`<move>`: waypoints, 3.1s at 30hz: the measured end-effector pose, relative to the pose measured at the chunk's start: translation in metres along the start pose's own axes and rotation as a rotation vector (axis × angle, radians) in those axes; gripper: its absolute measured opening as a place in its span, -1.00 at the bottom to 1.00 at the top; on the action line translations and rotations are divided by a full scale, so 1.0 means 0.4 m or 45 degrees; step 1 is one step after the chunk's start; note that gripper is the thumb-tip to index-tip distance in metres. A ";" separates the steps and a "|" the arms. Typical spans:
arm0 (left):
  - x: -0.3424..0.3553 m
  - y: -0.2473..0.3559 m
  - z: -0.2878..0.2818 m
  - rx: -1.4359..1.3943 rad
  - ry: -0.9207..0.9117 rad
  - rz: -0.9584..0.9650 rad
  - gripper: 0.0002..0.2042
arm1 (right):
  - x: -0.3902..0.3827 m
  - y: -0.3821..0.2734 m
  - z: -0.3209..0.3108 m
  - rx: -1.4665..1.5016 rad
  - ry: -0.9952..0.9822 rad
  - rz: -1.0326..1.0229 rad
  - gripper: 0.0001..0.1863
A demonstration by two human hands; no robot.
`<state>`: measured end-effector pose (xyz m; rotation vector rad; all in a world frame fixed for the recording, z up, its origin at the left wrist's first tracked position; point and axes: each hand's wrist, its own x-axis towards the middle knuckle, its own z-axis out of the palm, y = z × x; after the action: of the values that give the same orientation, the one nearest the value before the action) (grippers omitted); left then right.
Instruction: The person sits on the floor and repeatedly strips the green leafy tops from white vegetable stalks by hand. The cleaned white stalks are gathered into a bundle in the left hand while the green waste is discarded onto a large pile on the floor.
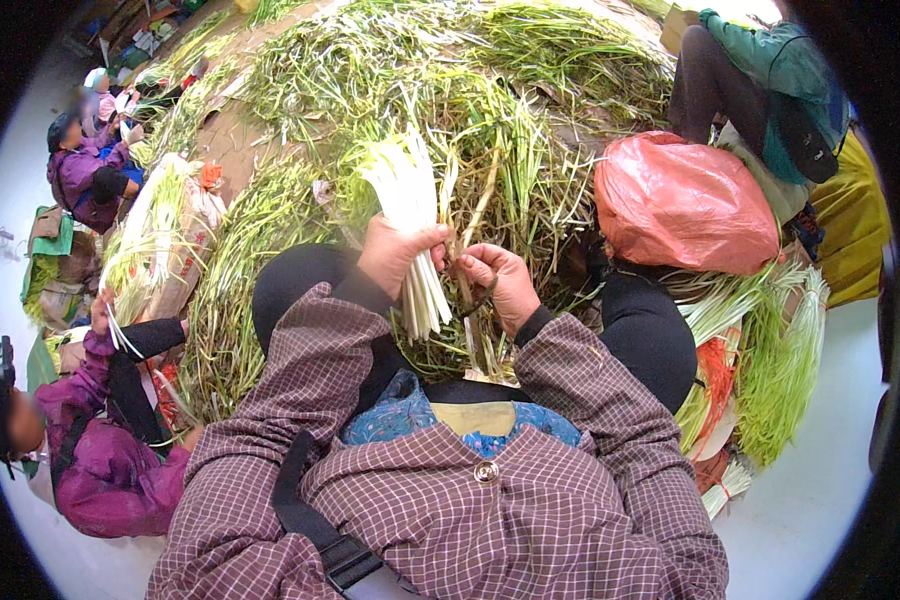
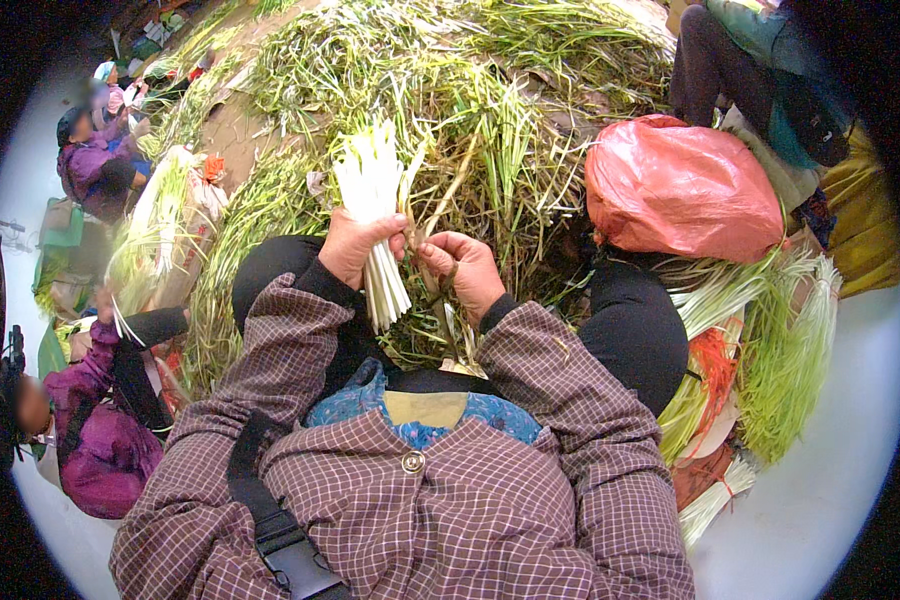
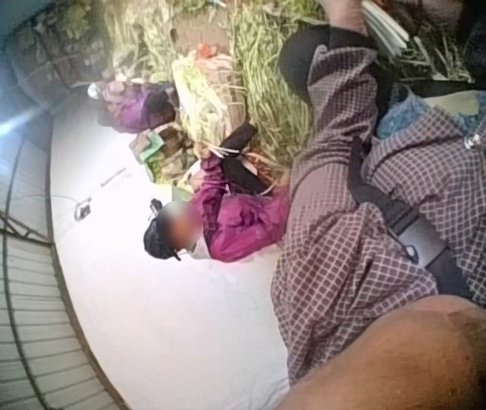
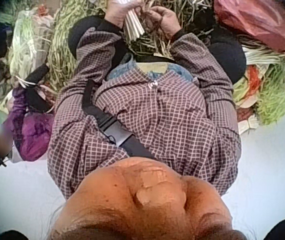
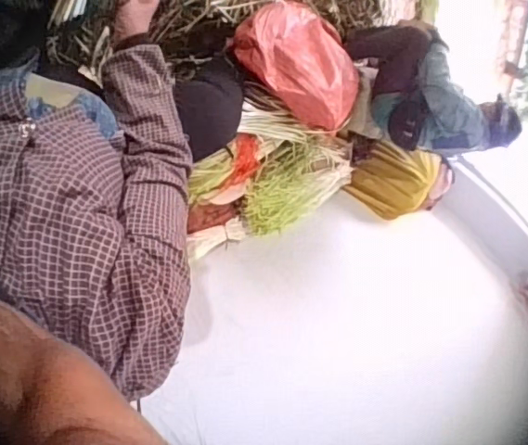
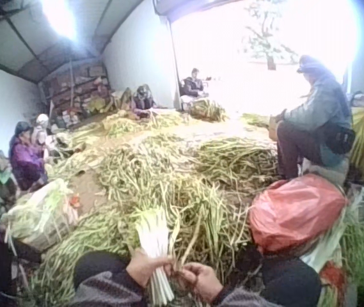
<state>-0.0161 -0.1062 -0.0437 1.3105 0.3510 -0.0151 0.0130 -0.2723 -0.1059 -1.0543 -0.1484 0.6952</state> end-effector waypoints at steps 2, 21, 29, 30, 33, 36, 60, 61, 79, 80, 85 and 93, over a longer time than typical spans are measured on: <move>0.002 -0.002 -0.001 -0.036 0.014 0.010 -0.87 | -0.009 -0.013 0.003 0.057 0.146 -0.090 -0.79; -0.003 0.042 -0.032 -0.128 -0.077 -0.019 -0.86 | 0.075 0.096 -0.389 -1.642 0.333 0.353 -0.69; 0.003 -0.002 -0.006 -0.168 -0.143 -0.055 -0.81 | 0.010 -0.059 -0.169 -1.919 -0.047 -0.131 -0.66; 0.006 -0.010 -0.006 -0.136 -0.149 -0.056 -0.81 | 0.031 -0.050 -0.154 -1.476 -0.036 -0.166 -0.68; 0.004 -0.021 -0.006 -0.045 -0.153 -0.051 -0.81 | 0.024 -0.087 -0.059 -0.523 0.015 -0.017 -0.73; -0.008 -0.025 0.013 0.056 -0.164 -0.062 -0.84 | 0.020 -0.081 -0.036 -0.137 0.052 0.048 -0.77; -0.011 0.008 -0.001 -0.325 -0.144 -0.157 -0.90 | 0.000 -0.054 -0.110 0.713 -0.325 -0.044 -0.87; -0.011 0.012 -0.004 -0.326 -0.139 -0.138 -0.89 | 0.002 -0.049 -0.133 0.749 -0.357 -0.032 -0.86; -0.026 0.137 -0.128 -0.166 -0.338 -0.077 -0.75 | 0.044 -0.050 -0.588 0.669 1.150 -0.407 -0.77; -0.020 0.136 -0.156 -0.187 -0.434 -0.089 -0.77 | 0.050 -0.050 -0.609 0.737 1.205 -0.485 -0.75; -0.028 0.145 -0.127 -0.194 -0.352 0.019 -0.69 | 0.079 0.002 -0.606 -0.962 1.094 -0.353 -0.69; -0.013 0.084 -0.070 -0.137 -0.297 0.053 -0.77 | 0.039 -0.067 -0.168 -0.997 0.276 -0.280 -0.80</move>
<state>-0.0211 -0.0717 -0.0166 1.1944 0.1240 -0.1119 0.0664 -0.3214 -0.1207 -1.8208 -0.3595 0.3081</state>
